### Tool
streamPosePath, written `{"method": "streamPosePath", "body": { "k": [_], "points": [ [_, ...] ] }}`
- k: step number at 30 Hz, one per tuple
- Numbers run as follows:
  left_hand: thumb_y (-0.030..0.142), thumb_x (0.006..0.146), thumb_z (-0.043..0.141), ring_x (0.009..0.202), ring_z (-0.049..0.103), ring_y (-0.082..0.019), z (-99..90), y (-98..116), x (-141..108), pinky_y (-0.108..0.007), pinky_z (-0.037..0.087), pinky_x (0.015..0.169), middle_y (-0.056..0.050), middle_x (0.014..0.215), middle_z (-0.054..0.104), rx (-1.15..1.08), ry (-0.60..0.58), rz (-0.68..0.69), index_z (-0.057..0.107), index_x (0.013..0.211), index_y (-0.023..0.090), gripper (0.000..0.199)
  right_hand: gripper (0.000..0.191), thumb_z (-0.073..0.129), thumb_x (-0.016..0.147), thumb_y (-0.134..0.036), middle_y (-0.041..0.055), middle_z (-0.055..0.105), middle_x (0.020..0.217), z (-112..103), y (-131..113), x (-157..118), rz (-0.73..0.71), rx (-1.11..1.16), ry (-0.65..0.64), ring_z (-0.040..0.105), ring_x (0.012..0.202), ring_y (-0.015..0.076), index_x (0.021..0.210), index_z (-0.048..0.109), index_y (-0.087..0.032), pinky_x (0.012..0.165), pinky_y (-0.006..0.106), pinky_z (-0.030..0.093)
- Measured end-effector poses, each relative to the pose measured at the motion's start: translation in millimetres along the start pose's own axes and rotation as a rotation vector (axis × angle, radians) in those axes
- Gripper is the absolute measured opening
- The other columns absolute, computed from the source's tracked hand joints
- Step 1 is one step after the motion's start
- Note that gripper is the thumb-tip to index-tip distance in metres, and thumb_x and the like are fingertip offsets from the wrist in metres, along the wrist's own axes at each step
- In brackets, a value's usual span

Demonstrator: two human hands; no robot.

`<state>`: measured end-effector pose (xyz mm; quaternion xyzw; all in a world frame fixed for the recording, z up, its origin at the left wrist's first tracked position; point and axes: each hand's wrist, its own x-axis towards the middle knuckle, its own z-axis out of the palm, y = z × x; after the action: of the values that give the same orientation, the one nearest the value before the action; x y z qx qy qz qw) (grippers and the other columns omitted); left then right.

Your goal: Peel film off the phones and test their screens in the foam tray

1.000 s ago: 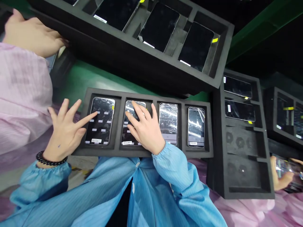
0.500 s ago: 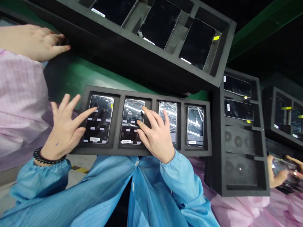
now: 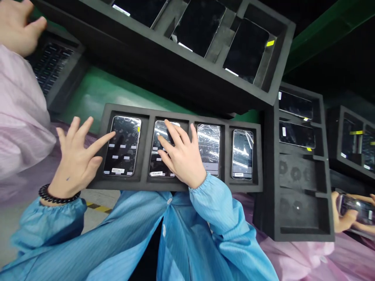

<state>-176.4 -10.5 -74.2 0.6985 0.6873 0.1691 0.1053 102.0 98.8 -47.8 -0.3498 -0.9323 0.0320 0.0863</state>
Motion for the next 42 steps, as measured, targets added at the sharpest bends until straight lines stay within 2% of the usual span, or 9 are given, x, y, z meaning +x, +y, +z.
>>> {"method": "streamPosePath", "body": {
  "k": [5,9,13,19,23,28,31,34,42],
  "points": [
    [0.043,0.104,0.025,0.160,0.007,-0.036,-7.1,-2.6,-12.5,-0.070,-0.003,0.128,0.016,0.172,0.004,-0.011,0.045,0.005,0.033,0.153,0.052,0.051,0.034,0.046,0.105,-0.035,0.0137,0.046,0.160,1.5,-1.1,2.3,-0.013,0.022,-0.006,0.049,0.139,0.0302,0.127,0.067,-0.022,0.124,0.064,0.025],
    [0.039,0.102,0.033,0.160,0.007,-0.039,-4.4,-7.0,-18.8,-0.075,-0.002,0.125,0.012,0.173,0.005,0.009,0.008,0.026,0.036,0.152,0.051,0.051,0.031,0.048,0.104,-0.034,0.0125,0.049,0.158,-3.7,-4.3,-3.4,-0.044,0.050,0.028,0.051,0.137,0.0290,0.124,0.068,-0.022,0.125,0.062,0.025],
    [0.042,0.103,0.026,0.160,0.005,-0.037,-1.6,-6.1,-17.2,-0.075,-0.001,0.125,0.009,0.173,0.003,-0.007,0.009,0.067,0.030,0.155,0.050,0.053,0.030,0.049,0.104,-0.033,0.0119,0.050,0.157,-7.5,-6.7,-7.3,-0.057,0.070,0.037,0.052,0.136,0.0280,0.122,0.069,-0.022,0.125,0.060,0.025],
    [0.051,0.101,0.035,0.160,0.006,-0.040,1.8,-1.6,-10.7,-0.074,0.001,0.124,0.002,0.174,0.007,-0.017,-0.084,0.093,0.046,0.150,0.042,0.051,0.029,0.048,0.104,-0.033,0.0118,0.052,0.155,-11.4,-4.6,-12.2,-0.005,0.074,0.032,0.053,0.136,0.0293,0.119,0.071,-0.023,0.124,0.063,0.026],
    [0.053,0.100,0.036,0.159,0.006,-0.041,5.7,3.3,-6.8,-0.072,-0.001,0.125,0.001,0.174,0.003,-0.043,-0.056,0.149,0.038,0.155,0.040,0.057,0.029,0.048,0.104,-0.032,0.0122,0.054,0.154,-12.1,-3.3,-15.6,0.004,0.075,0.056,0.053,0.136,0.0283,0.117,0.071,-0.023,0.124,0.061,0.028],
    [0.054,0.099,0.041,0.159,0.008,-0.042,9.6,8.0,-2.1,-0.073,0.000,0.123,0.000,0.174,0.001,-0.020,-0.120,0.241,0.029,0.158,0.043,0.060,0.028,0.049,0.104,-0.032,0.0121,0.056,0.152,-13.7,-2.5,-20.3,0.022,0.083,0.075,0.055,0.134,0.0283,0.114,0.073,-0.023,0.123,0.061,0.029],
    [0.057,0.102,0.029,0.159,0.007,-0.040,5.3,8.4,-5.7,-0.072,-0.001,0.124,0.000,0.174,0.003,-0.042,-0.054,0.218,0.022,0.160,0.044,0.060,0.027,0.050,0.104,-0.032,0.0120,0.055,0.152,-12.9,-0.1,-25.0,0.033,0.094,0.076,0.054,0.135,0.0285,0.111,0.075,-0.024,0.123,0.062,0.028],
    [0.060,0.102,0.020,0.160,0.008,-0.038,-0.6,6.7,-14.0,-0.069,-0.002,0.125,0.004,0.174,0.006,-0.071,0.013,0.185,0.022,0.159,0.047,0.058,0.029,0.049,0.104,-0.033,0.0124,0.052,0.154,-8.1,2.7,-29.5,0.023,0.085,0.034,0.053,0.136,0.0286,0.120,0.072,-0.025,0.123,0.063,0.028],
    [0.054,0.103,0.022,0.159,0.012,-0.036,-0.1,1.1,-33.3,-0.071,-0.001,0.125,0.005,0.173,0.012,-0.053,0.050,0.203,0.028,0.156,0.050,0.054,0.036,0.047,0.105,-0.037,0.0134,0.046,0.160,3.6,-3.1,-18.1,-0.048,0.081,-0.044,0.050,0.139,0.0283,0.134,0.063,-0.025,0.123,0.064,0.028]
  ]
}}
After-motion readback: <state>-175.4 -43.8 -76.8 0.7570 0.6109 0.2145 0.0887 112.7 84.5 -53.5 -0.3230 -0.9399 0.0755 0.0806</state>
